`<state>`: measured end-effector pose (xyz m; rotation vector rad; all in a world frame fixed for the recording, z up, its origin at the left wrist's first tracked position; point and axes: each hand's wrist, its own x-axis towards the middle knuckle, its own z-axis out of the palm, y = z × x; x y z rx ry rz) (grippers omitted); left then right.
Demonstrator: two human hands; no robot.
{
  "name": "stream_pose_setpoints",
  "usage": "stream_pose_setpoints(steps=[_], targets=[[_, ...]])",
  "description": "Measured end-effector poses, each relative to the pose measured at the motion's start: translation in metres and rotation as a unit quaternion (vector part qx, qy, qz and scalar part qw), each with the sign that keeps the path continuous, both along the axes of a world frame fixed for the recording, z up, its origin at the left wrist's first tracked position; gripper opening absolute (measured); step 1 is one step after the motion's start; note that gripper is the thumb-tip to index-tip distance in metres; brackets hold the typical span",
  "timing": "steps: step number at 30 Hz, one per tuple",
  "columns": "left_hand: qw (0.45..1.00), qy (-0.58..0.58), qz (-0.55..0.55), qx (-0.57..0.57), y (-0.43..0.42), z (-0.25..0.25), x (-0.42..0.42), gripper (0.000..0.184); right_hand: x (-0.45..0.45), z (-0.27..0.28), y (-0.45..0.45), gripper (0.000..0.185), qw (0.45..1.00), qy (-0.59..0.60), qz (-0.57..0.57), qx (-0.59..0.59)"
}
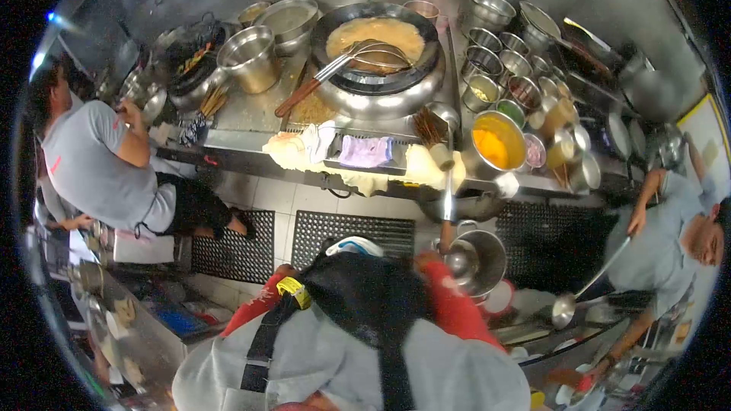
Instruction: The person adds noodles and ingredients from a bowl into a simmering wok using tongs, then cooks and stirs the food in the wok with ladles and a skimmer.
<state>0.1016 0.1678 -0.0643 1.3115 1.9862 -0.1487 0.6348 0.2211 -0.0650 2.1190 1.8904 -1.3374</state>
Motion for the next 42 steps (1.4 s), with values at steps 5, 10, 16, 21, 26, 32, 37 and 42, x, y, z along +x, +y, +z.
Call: stream_pose_setpoints(steps=[5,10,16,21,26,32,37,42], targets=[[0.979,0.003,-0.2,-0.036,0.035,-0.02,-0.004,0.033,0.013,-0.047,-0.032,0.028,0.991,0.012,-0.067,0.118],[0.912,0.069,-0.404,-0.006,0.057,-0.019,-0.004,0.029,0.012,-0.043,-0.042,0.031,0.997,0.004,-0.076,0.03],[0.871,0.072,-0.485,0.042,0.057,0.001,-0.009,0.023,-0.016,0.054,-0.032,0.044,0.997,-0.046,0.003,-0.055],[0.877,0.078,-0.473,-0.028,0.058,-0.005,-0.013,0.029,-0.006,0.017,-0.021,0.04,0.995,-0.051,0.086,0.012],[0.946,0.05,-0.319,-0.036,0.043,-0.032,-0.02,0.036,0.031,-0.056,-0.032,0.03,0.993,0.041,-0.044,0.103],[0.97,0.026,-0.24,-0.034,0.031,-0.024,-0.017,0.039,0.035,0.011,-0.026,0.027,0.954,0.027,-0.26,-0.149],[0.991,0.001,-0.113,-0.067,0.034,0.006,0.002,0.037,0.061,-0.117,-0.043,0.027,0.995,-0.045,-0.032,0.078],[0.984,-0.02,-0.148,-0.094,0.042,0.024,0.013,0.036,0.039,-0.048,-0.039,0.025,0.987,0.053,-0.069,0.136]])
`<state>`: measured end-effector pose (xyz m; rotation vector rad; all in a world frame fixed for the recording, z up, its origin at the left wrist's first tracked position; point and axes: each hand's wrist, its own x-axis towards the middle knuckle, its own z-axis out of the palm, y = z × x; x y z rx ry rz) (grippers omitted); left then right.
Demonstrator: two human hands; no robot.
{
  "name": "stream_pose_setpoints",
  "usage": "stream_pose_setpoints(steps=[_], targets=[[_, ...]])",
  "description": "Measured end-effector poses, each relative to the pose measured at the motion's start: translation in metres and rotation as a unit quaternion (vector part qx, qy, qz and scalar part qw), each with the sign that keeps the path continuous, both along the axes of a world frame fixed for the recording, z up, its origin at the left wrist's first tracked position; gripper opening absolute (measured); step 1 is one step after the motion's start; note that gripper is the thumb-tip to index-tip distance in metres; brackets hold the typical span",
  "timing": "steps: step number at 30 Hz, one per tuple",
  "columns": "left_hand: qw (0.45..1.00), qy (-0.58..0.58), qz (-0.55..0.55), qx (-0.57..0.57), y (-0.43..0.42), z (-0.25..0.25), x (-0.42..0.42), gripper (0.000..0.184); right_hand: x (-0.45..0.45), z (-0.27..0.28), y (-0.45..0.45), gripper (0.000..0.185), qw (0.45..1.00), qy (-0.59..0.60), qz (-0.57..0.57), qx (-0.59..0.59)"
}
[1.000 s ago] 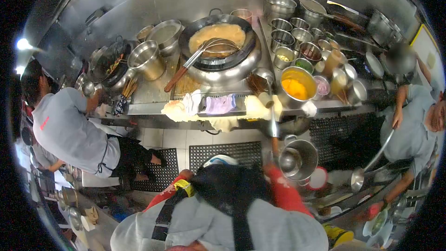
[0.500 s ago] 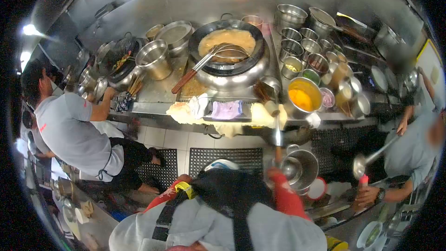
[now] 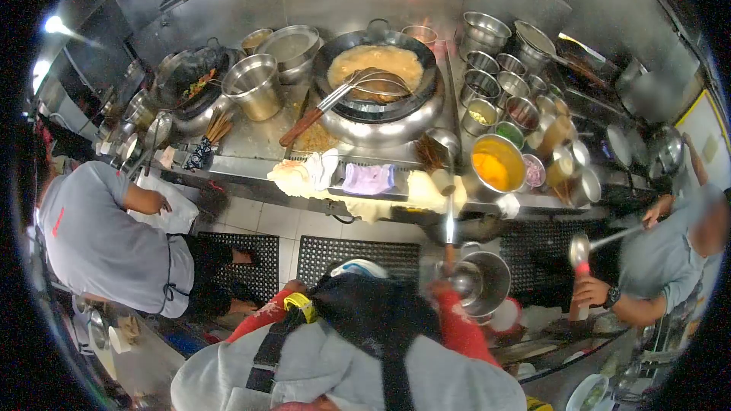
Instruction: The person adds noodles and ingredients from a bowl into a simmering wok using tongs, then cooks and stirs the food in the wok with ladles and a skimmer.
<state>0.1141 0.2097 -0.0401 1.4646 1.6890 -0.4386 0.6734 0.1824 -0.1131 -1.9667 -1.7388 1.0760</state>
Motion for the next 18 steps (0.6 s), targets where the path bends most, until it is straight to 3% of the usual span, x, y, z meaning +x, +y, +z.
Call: stream_pose_setpoints(steps=[2,5,7,10,14,15,16,18], targets=[[0.996,0.006,-0.084,-0.004,0.005,0.004,0.001,0.036,-0.004,0.016,0.004,0.026,0.999,0.004,-0.022,-0.049],[1.0,0.004,-0.021,0.001,0.009,0.002,0.003,0.035,-0.002,0.002,0.003,0.029,0.997,0.027,-0.052,-0.06],[0.998,0.016,-0.052,0.03,0.014,-0.009,-0.001,0.032,0.008,-0.03,0.007,0.032,0.996,0.046,-0.051,-0.056],[0.982,0.047,-0.164,0.084,0.021,-0.038,-0.01,0.029,0.009,-0.004,0.004,0.036,0.968,-0.045,-0.087,-0.229],[0.976,0.031,-0.208,0.064,0.02,-0.045,-0.015,0.028,-0.013,0.055,0.002,0.032,0.98,-0.071,-0.108,-0.15],[0.974,0.028,-0.217,0.058,0.02,-0.045,-0.017,0.027,-0.015,0.06,0.006,0.033,0.977,-0.038,-0.14,-0.157],[0.972,0.026,-0.227,0.053,0.02,-0.045,-0.019,0.027,-0.014,0.068,0.009,0.033,0.955,0.07,-0.215,-0.19],[0.969,0.024,-0.243,0.047,0.02,-0.046,-0.023,0.026,-0.011,0.094,0.017,0.035,0.821,0.331,-0.394,-0.248]])
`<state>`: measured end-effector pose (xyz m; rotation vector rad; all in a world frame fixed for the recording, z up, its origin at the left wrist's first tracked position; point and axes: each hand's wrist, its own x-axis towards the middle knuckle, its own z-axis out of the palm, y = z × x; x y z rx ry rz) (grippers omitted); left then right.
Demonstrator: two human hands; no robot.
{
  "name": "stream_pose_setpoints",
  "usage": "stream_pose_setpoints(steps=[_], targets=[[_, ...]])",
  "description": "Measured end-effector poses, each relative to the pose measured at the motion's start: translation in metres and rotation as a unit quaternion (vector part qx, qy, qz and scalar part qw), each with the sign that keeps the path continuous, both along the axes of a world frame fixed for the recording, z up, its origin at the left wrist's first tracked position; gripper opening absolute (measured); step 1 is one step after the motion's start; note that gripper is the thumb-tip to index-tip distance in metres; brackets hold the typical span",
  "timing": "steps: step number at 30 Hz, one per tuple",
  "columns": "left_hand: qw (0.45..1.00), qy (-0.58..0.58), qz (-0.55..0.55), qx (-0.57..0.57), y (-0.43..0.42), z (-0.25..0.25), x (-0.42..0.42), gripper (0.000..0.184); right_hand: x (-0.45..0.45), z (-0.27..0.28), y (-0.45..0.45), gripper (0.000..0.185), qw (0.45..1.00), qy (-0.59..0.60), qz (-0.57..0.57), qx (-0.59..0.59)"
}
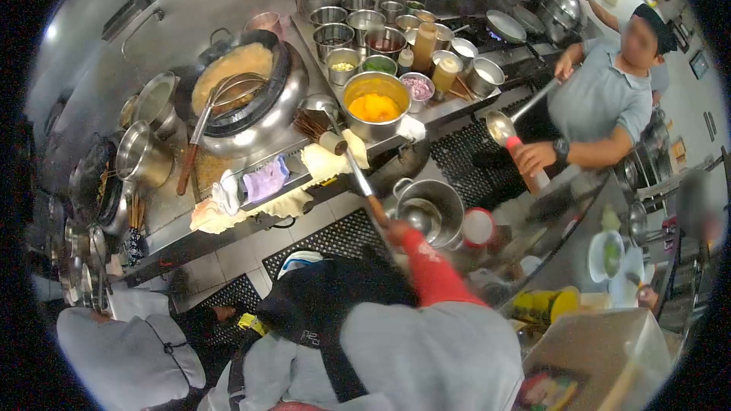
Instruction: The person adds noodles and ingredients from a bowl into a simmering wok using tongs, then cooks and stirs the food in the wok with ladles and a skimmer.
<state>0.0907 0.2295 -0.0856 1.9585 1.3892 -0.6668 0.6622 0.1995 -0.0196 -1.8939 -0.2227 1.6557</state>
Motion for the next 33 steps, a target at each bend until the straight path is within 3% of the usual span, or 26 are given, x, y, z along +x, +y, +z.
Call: stream_pose_setpoints(steps=[3,7,9,12,14,15,16,19,23,24,27,29,30,33], targets=[[1.0,-0.001,-0.029,-0.004,0.003,0.001,-0.008,0.025,0.022,0.026,0.006,0.041,0.96,0.185,-0.154,0.146],[0.998,-0.007,-0.069,0.003,0.01,0.005,-0.015,0.024,0.006,0.134,0.035,0.044,0.973,0.107,-0.103,0.177],[0.996,0.032,-0.084,0.018,0.014,0.011,-0.005,0.023,-0.002,0.159,0.048,0.042,0.977,0.052,-0.033,0.204],[0.995,0.038,-0.08,0.054,0.019,-0.014,-0.001,0.022,-0.001,0.119,0.069,0.041,0.952,-0.078,0.111,0.273],[0.982,0.038,-0.182,0.018,0.029,0.013,0.012,0.024,-0.011,0.113,0.074,0.039,0.944,-0.162,0.115,0.263],[0.988,0.024,-0.149,0.031,0.029,0.007,0.012,0.029,-0.017,0.118,0.077,0.035,0.918,-0.262,0.123,0.273],[0.993,-0.023,0.086,0.077,0.021,-0.044,0.005,0.022,-0.022,0.121,0.079,0.032,0.88,-0.359,0.128,0.283],[0.996,0.022,0.076,0.042,0.023,-0.044,0.011,0.041,-0.031,0.123,0.082,0.026,0.863,-0.373,0.084,0.332],[0.933,-0.022,0.359,0.015,0.003,0.003,0.007,0.03,-0.013,0.086,0.101,0.024,0.85,-0.346,0.042,0.396],[0.91,-0.024,0.415,0.006,-0.003,0.017,0.006,0.027,-0.023,0.137,0.128,0.025,0.796,-0.386,0.087,0.458],[0.898,-0.027,0.421,-0.124,-0.005,-0.002,-0.021,0.045,-0.096,0.276,0.165,0.052,0.836,-0.263,0.089,0.473],[0.904,-0.032,0.414,-0.097,0.003,0.002,-0.035,0.044,-0.106,0.312,0.189,0.069,0.825,-0.259,0.133,0.483],[0.907,-0.035,0.413,-0.082,0.01,0.004,-0.04,0.044,-0.107,0.321,0.207,0.07,0.794,-0.281,0.166,0.514],[0.87,-0.086,0.486,0.0,0.036,0.013,-0.049,0.041,-0.116,0.346,0.24,0.061,0.771,-0.307,0.232,0.507]])
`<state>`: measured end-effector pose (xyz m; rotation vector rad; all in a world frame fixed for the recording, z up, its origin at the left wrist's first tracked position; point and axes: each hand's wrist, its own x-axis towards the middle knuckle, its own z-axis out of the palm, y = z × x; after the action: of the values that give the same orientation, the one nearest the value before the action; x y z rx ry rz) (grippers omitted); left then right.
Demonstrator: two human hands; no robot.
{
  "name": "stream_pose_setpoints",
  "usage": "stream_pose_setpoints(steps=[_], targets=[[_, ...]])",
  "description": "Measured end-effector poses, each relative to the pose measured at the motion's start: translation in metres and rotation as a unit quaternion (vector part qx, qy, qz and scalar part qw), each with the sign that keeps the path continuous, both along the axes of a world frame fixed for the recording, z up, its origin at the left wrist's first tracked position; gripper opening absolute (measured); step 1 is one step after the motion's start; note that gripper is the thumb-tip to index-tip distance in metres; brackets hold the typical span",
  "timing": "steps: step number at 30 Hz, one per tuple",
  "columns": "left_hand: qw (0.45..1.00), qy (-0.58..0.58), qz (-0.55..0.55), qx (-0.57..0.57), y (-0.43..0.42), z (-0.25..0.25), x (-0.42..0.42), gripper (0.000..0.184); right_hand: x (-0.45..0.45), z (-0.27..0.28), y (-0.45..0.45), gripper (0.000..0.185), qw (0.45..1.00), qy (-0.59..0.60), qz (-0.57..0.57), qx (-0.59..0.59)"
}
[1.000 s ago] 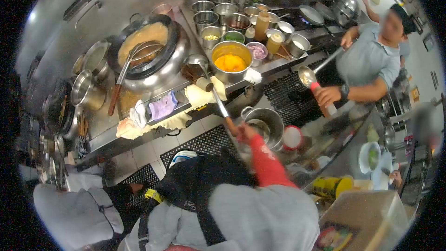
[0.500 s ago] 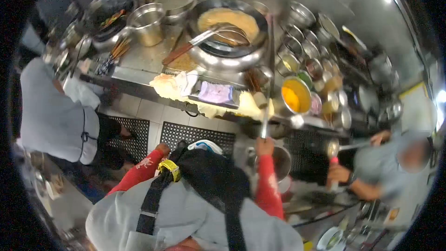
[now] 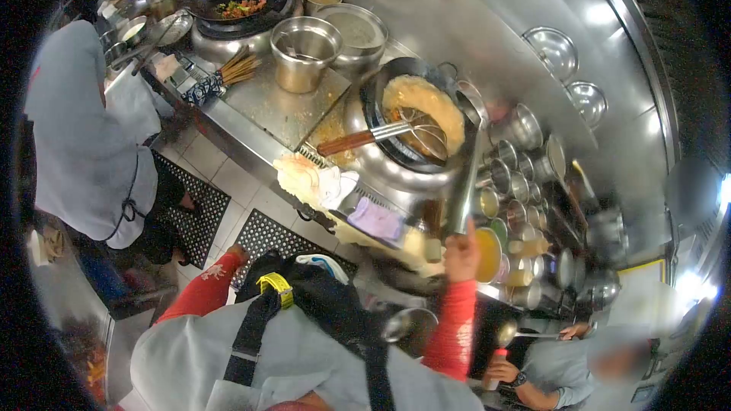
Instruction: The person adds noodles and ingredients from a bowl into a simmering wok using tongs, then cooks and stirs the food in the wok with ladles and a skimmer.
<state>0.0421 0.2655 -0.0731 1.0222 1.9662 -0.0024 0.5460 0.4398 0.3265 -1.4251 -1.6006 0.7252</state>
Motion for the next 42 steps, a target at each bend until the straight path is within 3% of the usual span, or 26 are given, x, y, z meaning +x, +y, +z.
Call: stream_pose_setpoints(steps=[2,3,4,6,8,9,11,12,13,15,16,19,21,24,27,30,33,34,37,40,42], targets=[[0.999,-0.029,0.036,0.028,0.007,-0.01,-0.011,0.039,-0.01,0.018,0.024,0.059,0.995,-0.093,0.016,0.012],[0.997,-0.053,0.052,0.023,0.008,-0.037,-0.019,0.039,-0.03,0.039,0.03,0.059,0.997,-0.067,-0.001,-0.046],[0.994,-0.075,0.082,0.023,0.012,-0.031,-0.019,0.039,-0.049,0.059,0.042,0.059,0.994,-0.039,-0.019,-0.103],[0.992,-0.084,0.098,0.014,0.012,-0.028,-0.029,0.038,-0.037,0.035,0.098,0.06,0.985,-0.156,0.074,-0.019],[0.996,-0.063,0.069,-0.009,-0.004,-0.04,-0.039,0.037,-0.04,0.02,0.156,0.059,0.982,-0.162,0.038,-0.088],[0.999,-0.031,0.043,-0.013,-0.004,-0.026,-0.04,0.036,-0.047,0.023,0.174,0.057,0.985,-0.11,0.073,-0.11],[0.999,-0.008,0.001,-0.035,-0.007,-0.007,-0.045,0.036,-0.052,-0.002,0.194,0.058,0.989,-0.137,0.05,-0.023],[0.999,0.049,0.023,-0.01,-0.017,-0.064,-0.052,0.04,-0.06,-0.007,0.194,0.059,0.983,-0.173,0.045,0.033],[0.999,0.011,-0.035,-0.021,-0.032,-0.067,-0.059,0.034,-0.067,-0.005,0.18,0.06,0.993,-0.114,0.038,-0.004],[0.963,-0.143,0.225,-0.026,-0.038,-0.04,-0.053,0.023,-0.077,0.013,0.145,0.061,0.996,-0.036,0.026,-0.076],[0.962,-0.136,0.237,0.002,-0.044,-0.039,-0.049,0.022,-0.08,0.028,0.131,0.062,0.993,-0.019,0.022,-0.112],[0.981,-0.053,0.056,0.178,-0.076,-0.059,-0.041,0.023,-0.073,0.042,0.15,0.054,0.977,0.011,0.064,-0.205],[0.987,-0.06,0.121,0.081,-0.084,-0.057,-0.031,0.023,-0.064,0.031,0.166,0.051,0.976,0.109,0.04,-0.184],[0.984,-0.068,0.156,0.043,-0.091,-0.036,-0.013,0.024,-0.048,0.027,0.152,0.053,0.996,-0.059,0.021,-0.07],[0.983,-0.063,0.169,0.034,-0.095,-0.031,-0.002,0.024,-0.007,0.029,0.123,0.055,0.979,-0.2,0.032,0.026],[0.984,-0.059,0.167,0.021,-0.101,-0.029,0.007,0.025,0.018,0.029,0.134,0.054,0.961,-0.265,0.07,0.05],[0.984,-0.063,0.164,0.007,-0.1,-0.039,0.01,0.025,0.008,0.014,0.176,0.057,0.98,-0.181,0.041,-0.075],[0.984,-0.062,0.169,0.007,-0.089,-0.031,0.012,0.025,0.01,0.015,0.179,0.059,0.982,-0.17,0.067,-0.044],[0.982,-0.06,0.178,0.024,-0.057,-0.016,0.011,0.026,0.0,0.036,0.135,0.059,0.993,0.03,0.005,-0.115],[0.986,-0.061,0.133,0.083,-0.031,0.045,0.021,0.026,0.008,0.041,0.101,0.06,0.992,0.069,0.003,-0.106],[0.972,-0.074,0.195,0.111,-0.038,-0.007,0.022,0.027,-0.003,0.036,0.115,0.059,0.984,0.06,-0.008,-0.169]])
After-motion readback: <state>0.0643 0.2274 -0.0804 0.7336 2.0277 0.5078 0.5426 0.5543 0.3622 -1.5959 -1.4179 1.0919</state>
